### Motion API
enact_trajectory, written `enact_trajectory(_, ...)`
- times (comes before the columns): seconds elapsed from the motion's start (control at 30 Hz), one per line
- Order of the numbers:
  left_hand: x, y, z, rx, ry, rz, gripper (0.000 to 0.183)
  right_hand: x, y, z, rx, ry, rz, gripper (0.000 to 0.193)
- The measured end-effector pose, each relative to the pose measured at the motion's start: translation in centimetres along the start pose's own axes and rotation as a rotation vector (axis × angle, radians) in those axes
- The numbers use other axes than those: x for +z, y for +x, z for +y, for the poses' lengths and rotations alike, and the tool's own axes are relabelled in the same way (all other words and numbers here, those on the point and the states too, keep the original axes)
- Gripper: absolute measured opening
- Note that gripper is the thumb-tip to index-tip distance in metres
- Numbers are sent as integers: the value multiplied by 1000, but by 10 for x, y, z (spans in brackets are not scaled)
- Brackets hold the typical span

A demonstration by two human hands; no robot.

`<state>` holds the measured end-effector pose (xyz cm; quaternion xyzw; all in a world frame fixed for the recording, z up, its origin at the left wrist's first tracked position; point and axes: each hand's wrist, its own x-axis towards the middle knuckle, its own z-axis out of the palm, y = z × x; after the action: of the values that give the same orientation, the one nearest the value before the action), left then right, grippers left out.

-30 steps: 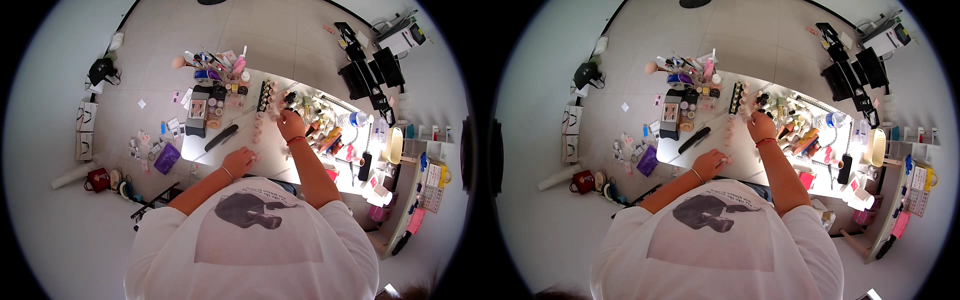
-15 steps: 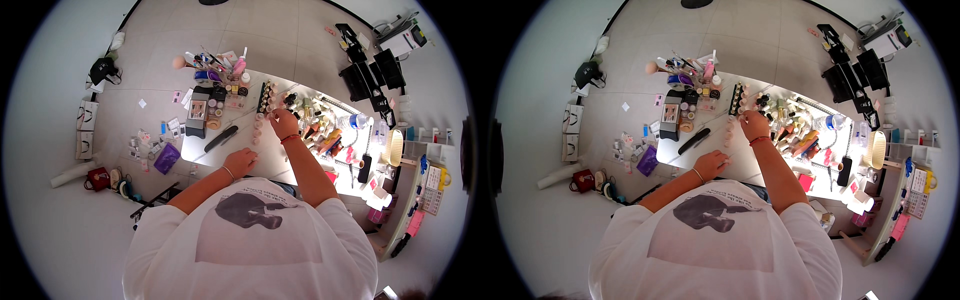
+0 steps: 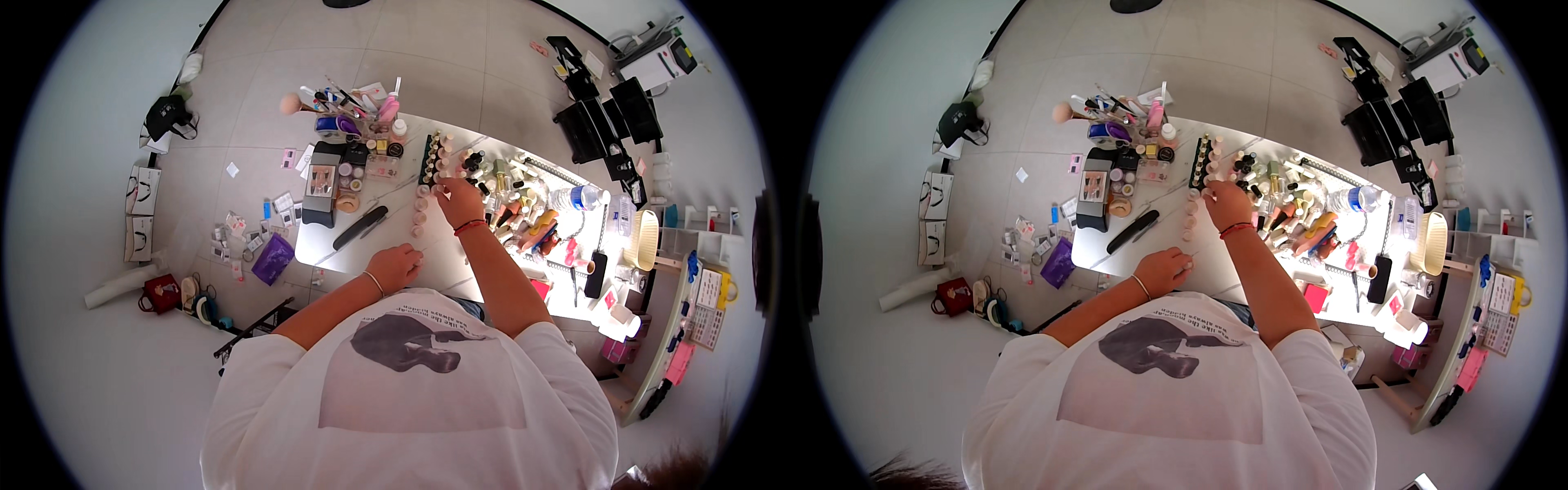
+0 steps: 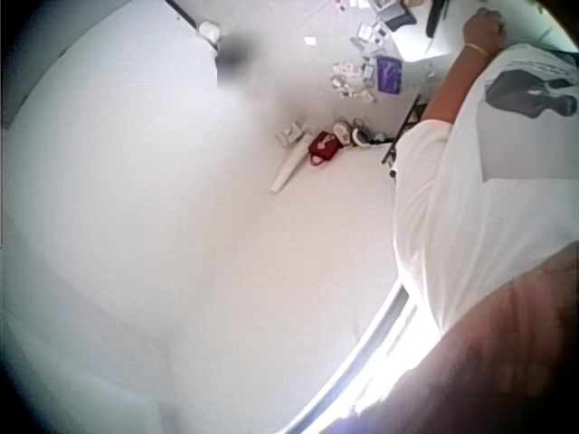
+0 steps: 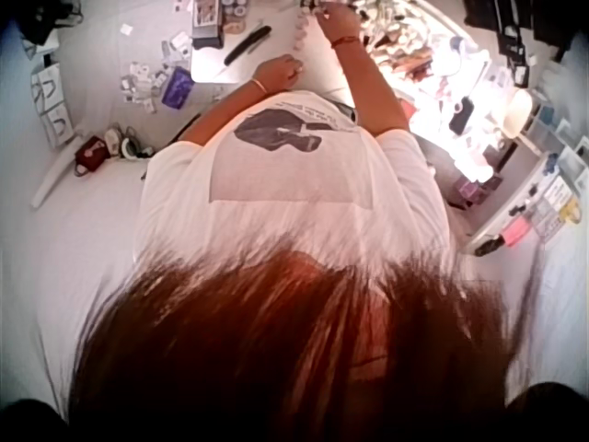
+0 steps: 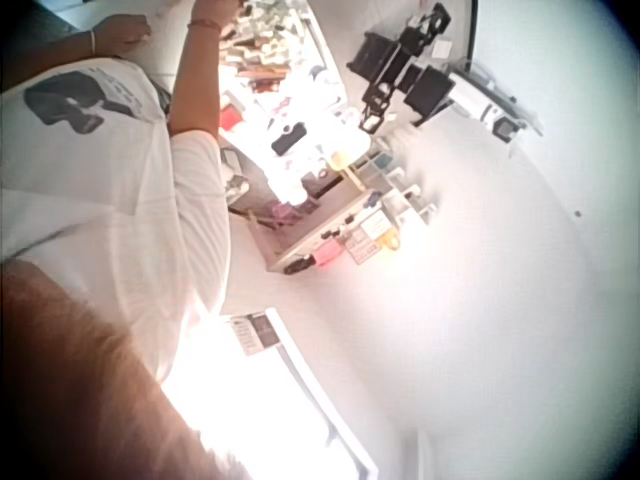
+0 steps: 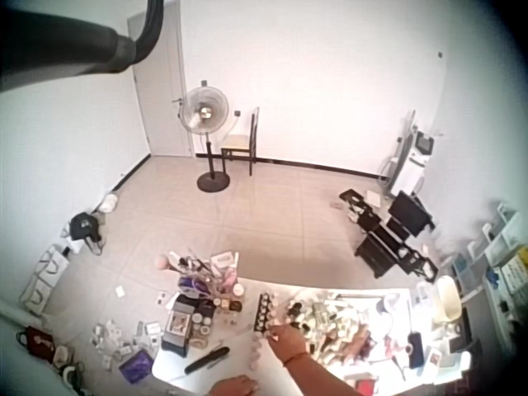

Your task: The person organizes a cluttered table filled with various cosmetic products. They pick up small bottles, tubes, and compacts, inspect them, and place them into neat rows or groupings on the table surface. The person handles items one by one, occasionally moving larger clusters of products to clear space for the organized rows.

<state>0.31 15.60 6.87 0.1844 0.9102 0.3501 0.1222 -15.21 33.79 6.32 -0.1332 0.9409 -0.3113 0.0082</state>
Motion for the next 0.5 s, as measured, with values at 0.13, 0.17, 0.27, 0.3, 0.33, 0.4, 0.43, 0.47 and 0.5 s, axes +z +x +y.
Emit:
enact_trajectory(0.13, 0, 2, 0, 27, 40, -31, 15, -9, 0, -7, 17, 2, 6, 23)
enact_trajectory(0.17, 0, 3, -1, 29, 46, -34, 16, -14, -1, -10, 30, 1, 6, 22)
enact_trajectory(0.27, -1, 5, -3, 32, 19, -53, 20, -24, -15, -10, 62, 3, -26, 21)
enact_trajectory(0.3, -2, 4, -5, 27, -20, -63, 21, -30, -24, -15, 105, 66, -74, 21)
enact_trajectory(0.33, -4, 3, -7, 22, -59, -74, 23, -29, -37, -16, 52, 122, -120, 21)
enact_trajectory(0.4, -3, 2, -13, 10, -103, -67, 25, -28, -66, -19, -51, 230, -211, 22)
enact_trajectory(0.43, -3, 1, -18, 1, -125, -63, 27, -29, -80, -24, -133, 245, -290, 23)
enact_trajectory(0.47, -4, 0, -22, -36, -110, -97, 28, -31, -92, -32, -212, 258, -367, 25)
enact_trajectory(0.5, -7, 0, -28, -71, -94, -134, 29, -28, -101, -35, -250, 171, -444, 26)
